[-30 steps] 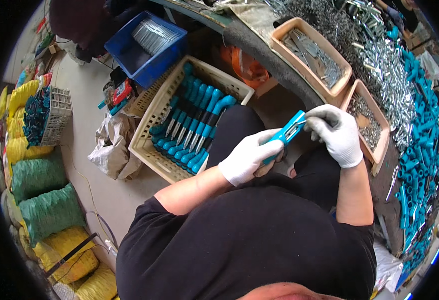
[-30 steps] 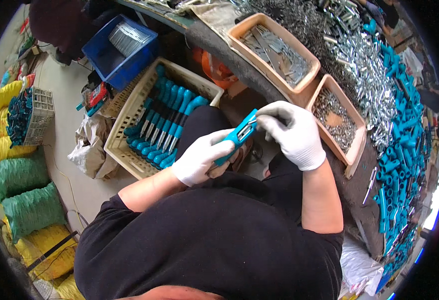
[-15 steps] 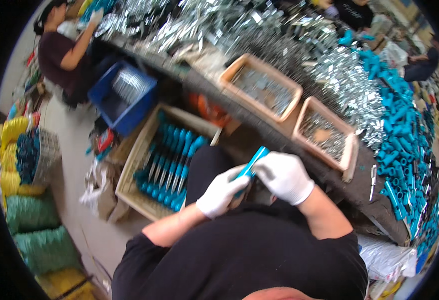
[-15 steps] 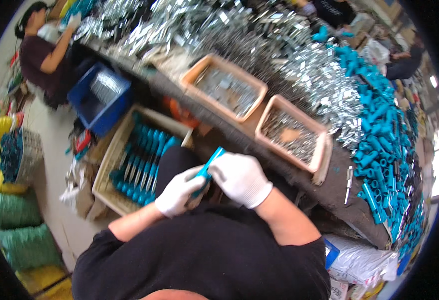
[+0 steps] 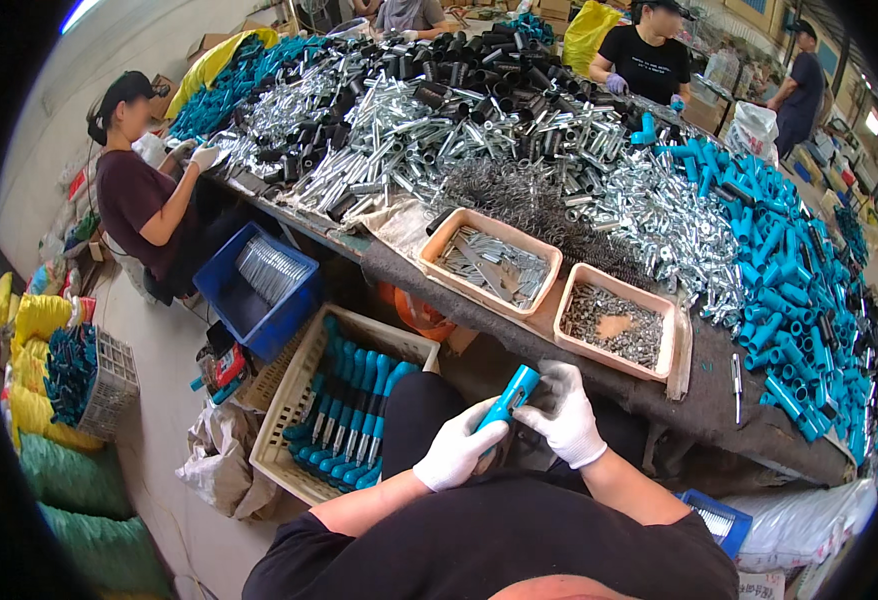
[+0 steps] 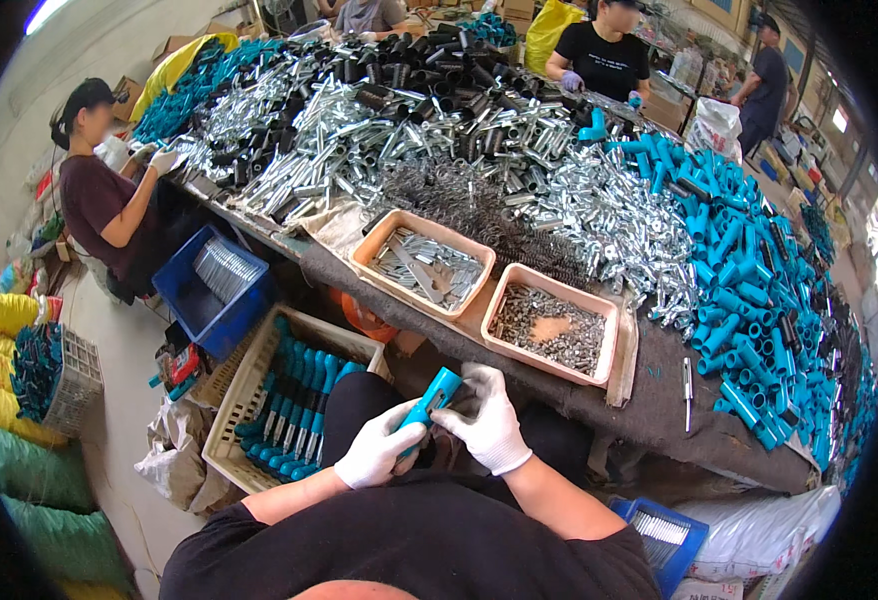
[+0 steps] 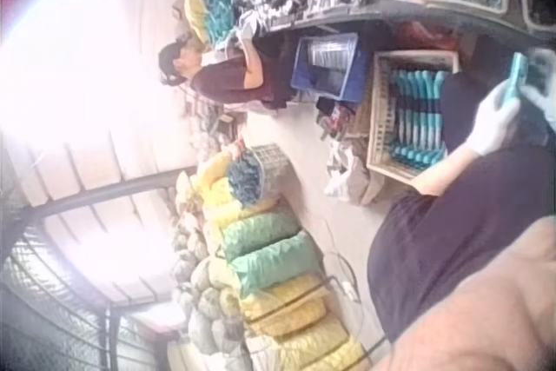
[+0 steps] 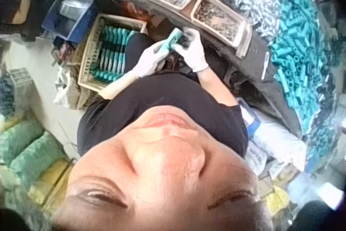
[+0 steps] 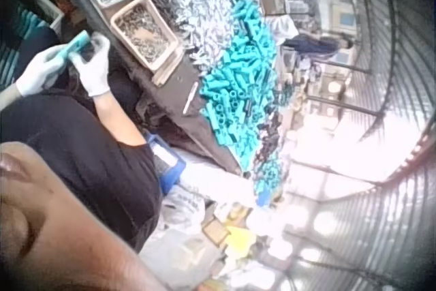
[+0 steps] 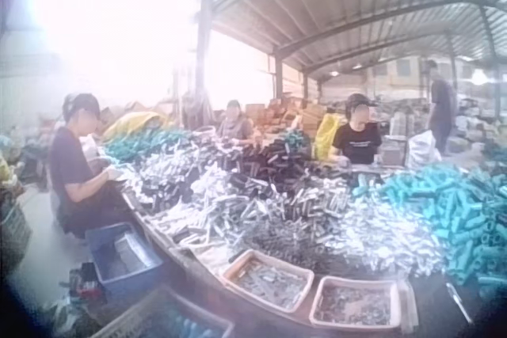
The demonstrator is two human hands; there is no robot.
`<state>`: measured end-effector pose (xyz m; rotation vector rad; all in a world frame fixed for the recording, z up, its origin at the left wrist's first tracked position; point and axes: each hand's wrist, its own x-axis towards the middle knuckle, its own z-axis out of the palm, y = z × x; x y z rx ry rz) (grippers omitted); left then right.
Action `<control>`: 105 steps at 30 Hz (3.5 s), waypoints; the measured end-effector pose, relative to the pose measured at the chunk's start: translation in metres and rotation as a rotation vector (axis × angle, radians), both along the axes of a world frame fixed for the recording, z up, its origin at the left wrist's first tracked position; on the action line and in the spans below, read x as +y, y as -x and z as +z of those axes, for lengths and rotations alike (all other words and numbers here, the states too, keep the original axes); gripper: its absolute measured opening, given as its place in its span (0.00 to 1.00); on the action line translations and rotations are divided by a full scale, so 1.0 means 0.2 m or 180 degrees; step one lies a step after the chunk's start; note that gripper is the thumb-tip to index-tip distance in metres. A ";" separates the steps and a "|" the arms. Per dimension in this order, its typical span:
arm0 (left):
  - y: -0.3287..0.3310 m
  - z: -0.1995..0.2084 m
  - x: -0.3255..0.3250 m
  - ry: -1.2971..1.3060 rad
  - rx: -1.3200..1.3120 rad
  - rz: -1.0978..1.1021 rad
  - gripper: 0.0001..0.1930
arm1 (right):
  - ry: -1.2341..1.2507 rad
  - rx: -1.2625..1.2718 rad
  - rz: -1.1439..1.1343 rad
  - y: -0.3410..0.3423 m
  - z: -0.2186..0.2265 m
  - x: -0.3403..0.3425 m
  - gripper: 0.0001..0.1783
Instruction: The person assembles tools by inserting metal parts, springs, and pins into metal sleeves and attaching plastic handles by hand, then places the completed tools into a crate.
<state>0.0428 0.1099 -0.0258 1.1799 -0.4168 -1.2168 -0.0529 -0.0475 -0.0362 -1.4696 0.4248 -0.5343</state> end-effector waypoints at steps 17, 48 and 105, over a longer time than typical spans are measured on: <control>0.11 0.00 0.01 -0.0301 0.0320 -0.0454 0.15 | 0.0286 0.0170 0.0510 0.18 0.02 -0.02 0.38; 0.18 -0.12 -0.05 -0.0598 0.0480 -0.0874 0.11 | -0.0169 0.0672 0.0597 0.46 0.02 -0.12 0.28; -0.04 -0.10 -0.19 0.0106 0.0563 -0.0314 0.22 | 0.4312 0.1648 -0.1288 0.32 0.21 -0.99 0.07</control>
